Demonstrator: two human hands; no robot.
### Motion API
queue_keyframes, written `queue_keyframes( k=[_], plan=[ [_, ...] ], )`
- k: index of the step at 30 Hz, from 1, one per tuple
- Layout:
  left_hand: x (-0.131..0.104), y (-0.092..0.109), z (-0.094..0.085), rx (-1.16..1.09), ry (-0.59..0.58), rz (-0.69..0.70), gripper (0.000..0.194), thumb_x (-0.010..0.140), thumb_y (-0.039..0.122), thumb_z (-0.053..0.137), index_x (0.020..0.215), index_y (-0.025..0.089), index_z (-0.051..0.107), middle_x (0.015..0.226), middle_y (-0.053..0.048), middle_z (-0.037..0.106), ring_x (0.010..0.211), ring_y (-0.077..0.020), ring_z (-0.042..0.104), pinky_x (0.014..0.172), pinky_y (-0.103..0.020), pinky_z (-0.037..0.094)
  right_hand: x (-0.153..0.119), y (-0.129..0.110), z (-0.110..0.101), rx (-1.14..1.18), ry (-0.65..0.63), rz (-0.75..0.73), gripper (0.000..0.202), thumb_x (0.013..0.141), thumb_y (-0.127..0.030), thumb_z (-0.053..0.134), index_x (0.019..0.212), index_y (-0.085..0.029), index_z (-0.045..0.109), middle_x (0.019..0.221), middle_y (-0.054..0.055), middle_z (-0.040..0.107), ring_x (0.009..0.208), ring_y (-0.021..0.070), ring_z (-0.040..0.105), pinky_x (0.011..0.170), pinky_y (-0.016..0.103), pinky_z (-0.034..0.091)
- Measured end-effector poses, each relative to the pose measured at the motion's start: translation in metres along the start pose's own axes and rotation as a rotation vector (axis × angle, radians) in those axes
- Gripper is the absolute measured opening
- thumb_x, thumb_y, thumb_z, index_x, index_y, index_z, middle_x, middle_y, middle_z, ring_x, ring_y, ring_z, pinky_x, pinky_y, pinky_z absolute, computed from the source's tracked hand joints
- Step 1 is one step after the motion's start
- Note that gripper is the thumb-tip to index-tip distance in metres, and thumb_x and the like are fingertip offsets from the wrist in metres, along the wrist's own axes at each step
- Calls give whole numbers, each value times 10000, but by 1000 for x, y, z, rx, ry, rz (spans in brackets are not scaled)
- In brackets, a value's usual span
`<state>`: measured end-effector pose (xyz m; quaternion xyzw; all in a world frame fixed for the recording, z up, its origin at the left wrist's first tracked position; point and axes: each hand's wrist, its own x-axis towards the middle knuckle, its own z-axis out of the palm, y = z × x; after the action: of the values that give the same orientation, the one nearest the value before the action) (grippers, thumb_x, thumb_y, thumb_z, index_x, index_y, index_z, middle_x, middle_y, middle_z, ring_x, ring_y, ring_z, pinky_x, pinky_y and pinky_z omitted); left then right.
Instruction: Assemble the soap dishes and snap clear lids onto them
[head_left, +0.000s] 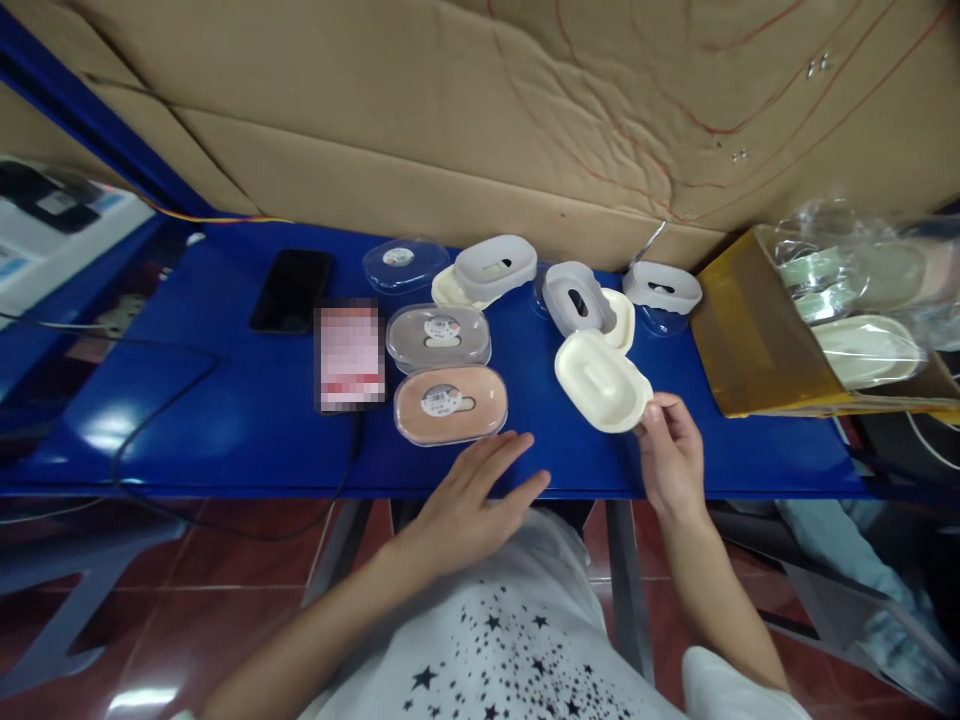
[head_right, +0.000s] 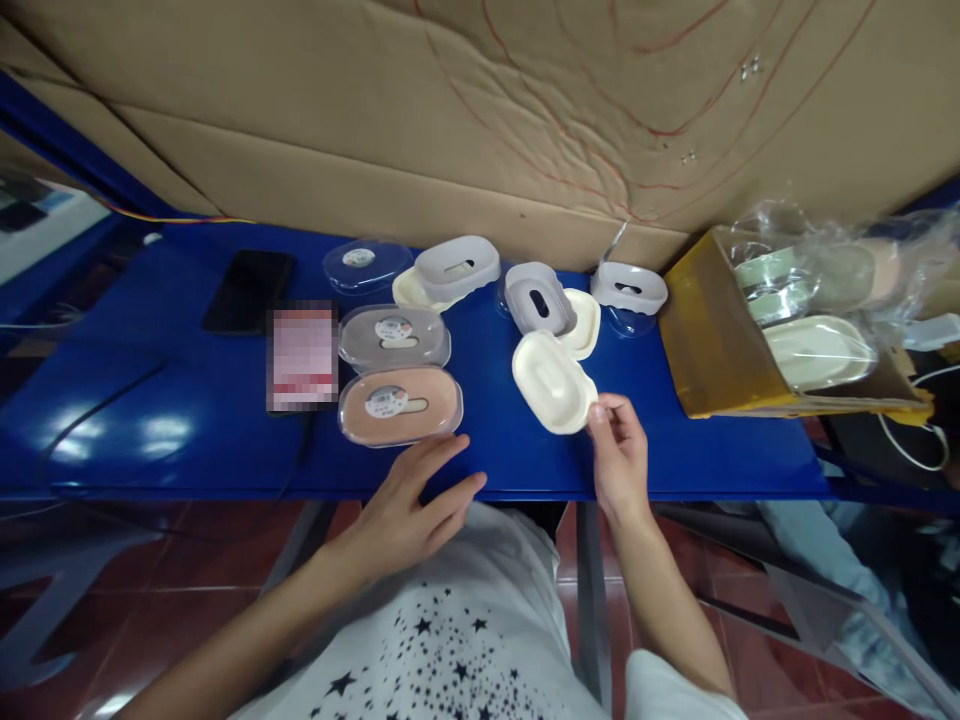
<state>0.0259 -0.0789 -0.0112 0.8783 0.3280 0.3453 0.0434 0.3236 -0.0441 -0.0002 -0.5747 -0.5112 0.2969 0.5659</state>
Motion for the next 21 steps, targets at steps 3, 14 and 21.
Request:
queue_keyframes(
  k=[3, 14, 21],
  plan=[
    [16, 2, 9, 52, -133, 3, 579, 1001, 77, 658, 1555, 211, 550, 1721, -208, 434, 1619, -396, 415, 1273, -609, 474, -7, 9, -8, 193, -119, 305, 314, 1023, -587, 706, 1031, -276, 666, 969, 13, 765, 833, 202, 751, 726, 342, 639],
    [32, 6, 26, 119, -389, 20, 412, 1108, 189, 542, 1514, 160, 610, 1683, -194, 528, 1544, -372, 535, 1241, -589, 484, 71, -4, 15, -798, -222, -542, 434, 1120, -460, 557, 1475, -229, 651, 1518, 155, 688, 1451, 360, 599, 1214, 585, 471],
    [28, 6, 14, 8, -251, 5, 416, 1107, 185, 562, 1522, 169, 576, 1709, -230, 461, 1488, -367, 594, 1179, -556, 575, 104, 0, 39, -885, -378, -632, 237, 1113, -283, 545, 1194, -196, 750, 1266, 151, 798, 1327, 347, 698, 1180, 569, 503]
  ],
)
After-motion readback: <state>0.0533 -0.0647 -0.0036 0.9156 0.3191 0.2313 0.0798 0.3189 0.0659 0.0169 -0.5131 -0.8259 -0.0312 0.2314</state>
